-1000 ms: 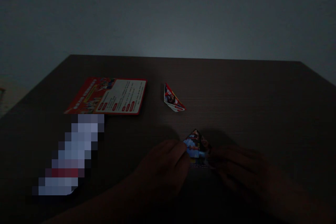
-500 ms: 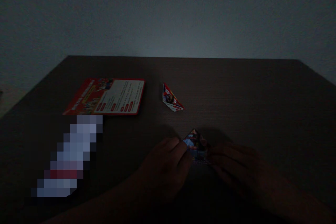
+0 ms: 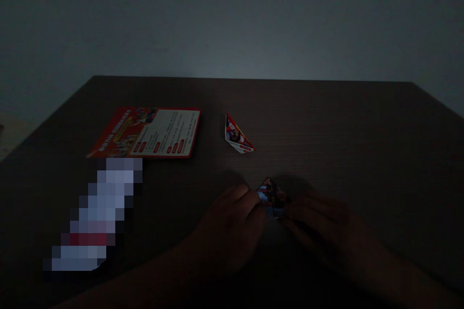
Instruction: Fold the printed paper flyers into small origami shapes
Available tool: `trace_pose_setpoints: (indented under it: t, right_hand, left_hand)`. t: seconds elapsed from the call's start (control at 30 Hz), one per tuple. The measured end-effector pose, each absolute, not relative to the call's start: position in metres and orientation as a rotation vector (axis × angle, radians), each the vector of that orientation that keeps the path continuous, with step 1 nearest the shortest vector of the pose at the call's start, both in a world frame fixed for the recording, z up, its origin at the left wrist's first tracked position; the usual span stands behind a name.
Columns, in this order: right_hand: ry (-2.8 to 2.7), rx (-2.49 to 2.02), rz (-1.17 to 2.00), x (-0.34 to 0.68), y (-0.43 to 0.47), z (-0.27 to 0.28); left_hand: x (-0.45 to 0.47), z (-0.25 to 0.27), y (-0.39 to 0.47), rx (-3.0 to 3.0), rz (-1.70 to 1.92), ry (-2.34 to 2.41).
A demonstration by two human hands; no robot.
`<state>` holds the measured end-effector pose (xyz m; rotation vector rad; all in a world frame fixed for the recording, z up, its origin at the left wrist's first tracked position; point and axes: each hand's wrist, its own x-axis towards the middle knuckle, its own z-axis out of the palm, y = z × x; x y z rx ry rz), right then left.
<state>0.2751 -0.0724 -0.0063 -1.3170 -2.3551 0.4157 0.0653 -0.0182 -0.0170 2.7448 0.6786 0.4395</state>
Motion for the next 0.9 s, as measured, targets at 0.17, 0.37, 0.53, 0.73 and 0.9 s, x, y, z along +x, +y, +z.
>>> trace_pose_setpoints:
  t: [0.17,0.37,0.53,0.73,0.9]
  right_hand:
    - [-2.257,-1.351,0.478,0.270,-0.071,-0.009]
    - [-2.106,-1.442,0.572,0.264,-0.069,-0.012]
    - [-2.012,-1.477,0.662,0.263,-0.070,-0.014]
    - [-1.922,-1.474,0.743,0.263,-0.069,-0.017]
    - [-1.888,-1.508,0.781,0.261,-0.066,-0.015]
  left_hand:
    - [0.070,-0.014,-0.019,2.628,0.454,0.762]
    - [0.075,-0.011,-0.025,2.474,0.427,0.894]
    - [0.076,-0.013,-0.029,2.393,0.507,0.858]
    - [0.075,-0.015,-0.028,2.261,0.586,0.853]
    - [0.077,-0.011,-0.024,2.143,0.491,0.962]
